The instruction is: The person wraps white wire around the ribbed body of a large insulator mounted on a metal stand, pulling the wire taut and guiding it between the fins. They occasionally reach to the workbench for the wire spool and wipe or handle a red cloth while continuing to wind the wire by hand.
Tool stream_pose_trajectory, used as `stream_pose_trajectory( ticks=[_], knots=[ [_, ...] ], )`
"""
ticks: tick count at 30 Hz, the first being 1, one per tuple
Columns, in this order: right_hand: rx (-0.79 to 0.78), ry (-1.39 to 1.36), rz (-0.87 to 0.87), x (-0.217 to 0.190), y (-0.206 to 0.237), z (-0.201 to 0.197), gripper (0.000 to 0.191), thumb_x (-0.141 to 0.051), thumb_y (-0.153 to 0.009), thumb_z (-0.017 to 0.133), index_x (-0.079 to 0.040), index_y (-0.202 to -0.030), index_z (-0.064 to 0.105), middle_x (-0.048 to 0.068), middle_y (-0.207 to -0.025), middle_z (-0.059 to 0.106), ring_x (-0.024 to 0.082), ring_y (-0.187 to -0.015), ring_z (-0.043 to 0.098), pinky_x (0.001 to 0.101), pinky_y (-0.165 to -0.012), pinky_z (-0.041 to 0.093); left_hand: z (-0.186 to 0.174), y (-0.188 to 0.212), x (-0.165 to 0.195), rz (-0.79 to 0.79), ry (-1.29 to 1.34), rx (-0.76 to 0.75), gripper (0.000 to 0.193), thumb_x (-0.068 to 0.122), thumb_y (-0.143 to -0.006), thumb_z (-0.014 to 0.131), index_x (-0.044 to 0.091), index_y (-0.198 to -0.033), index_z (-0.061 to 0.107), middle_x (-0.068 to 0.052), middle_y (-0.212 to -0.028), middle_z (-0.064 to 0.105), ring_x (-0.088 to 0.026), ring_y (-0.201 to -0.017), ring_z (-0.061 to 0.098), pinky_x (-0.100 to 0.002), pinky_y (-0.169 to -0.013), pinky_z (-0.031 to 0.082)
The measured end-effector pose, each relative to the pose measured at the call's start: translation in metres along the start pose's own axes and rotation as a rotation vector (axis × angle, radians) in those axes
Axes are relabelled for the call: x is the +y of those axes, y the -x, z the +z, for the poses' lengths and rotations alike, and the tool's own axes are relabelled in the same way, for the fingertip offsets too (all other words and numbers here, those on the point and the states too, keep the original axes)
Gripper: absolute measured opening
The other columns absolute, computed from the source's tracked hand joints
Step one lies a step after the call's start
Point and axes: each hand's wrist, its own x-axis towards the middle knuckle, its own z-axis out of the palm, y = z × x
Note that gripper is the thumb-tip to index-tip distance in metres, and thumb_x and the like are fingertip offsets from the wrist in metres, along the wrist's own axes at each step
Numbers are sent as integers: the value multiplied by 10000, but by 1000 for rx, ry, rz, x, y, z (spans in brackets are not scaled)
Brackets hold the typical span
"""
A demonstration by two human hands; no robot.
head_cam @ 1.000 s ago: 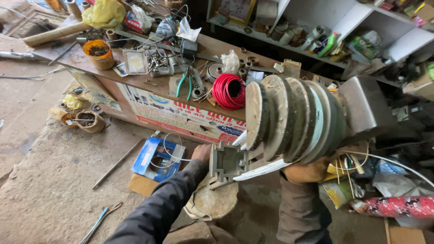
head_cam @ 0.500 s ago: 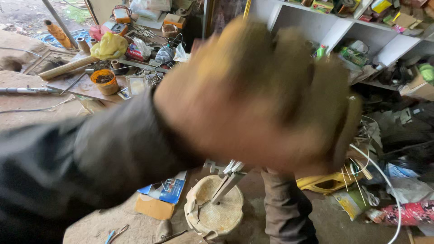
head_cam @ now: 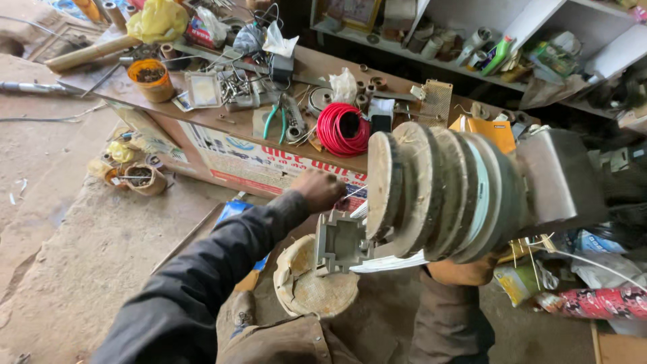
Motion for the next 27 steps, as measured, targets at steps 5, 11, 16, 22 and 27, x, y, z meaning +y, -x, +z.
stream_pose_trajectory(
  ticks=[5, 11, 16, 22, 27],
  knots=[
    [10, 52, -80, -11, -3, 10, 545, -314, -1080, 543, -25, -1533, 456, 140, -1545, 531, 276, -1390, 542, 448, -1223, 413, 58, 84, 57, -113, 235, 138, 197, 305, -801, 698, 134, -892, 736, -157, -820, 733, -364, -716, 719, -494, -611, 566],
    [16, 82, -167, -23, -1, 31, 514, -340, -1097, 519, -29, -1506, 502, 134, -1534, 556, 264, -1371, 561, 435, -1218, 424, 67, 97, 82, -337, 431, 120, 252, 343, -765, 738, 97, -816, 715, -179, -793, 721, -378, -749, 715, -481, -662, 574],
    [-3, 65, -230, -9, -3, 22, 503, -348, -1100, 496, -37, -1495, 507, 128, -1534, 548, 249, -1381, 553, 418, -1228, 418, 6, 106, 122, -227, 305, 104, 141, 282, -810, 695, 149, -815, 740, -127, -798, 733, -350, -744, 721, -454, -633, 583],
    [-29, 420, -388, 12, -10, -9, 384, -230, -1109, 471, -55, -1451, 487, 113, -1418, 518, 246, -1293, 521, 404, -1138, 431, -214, 156, 180, 290, -96, 584, 249, 306, -835, 705, 108, -983, 735, -50, -860, 653, -236, -736, 668, -397, -593, 519],
    [-105, 595, -419, -8, 4, -6, 279, -120, -1128, 453, -67, -1399, 492, 99, -1294, 513, 249, -1181, 511, 399, -1033, 458, -369, 132, 206, 644, -685, 974, 248, 245, -764, 677, 166, -656, 468, 41, -685, 417, -102, -599, 403, -283, -550, 234]
  ],
)
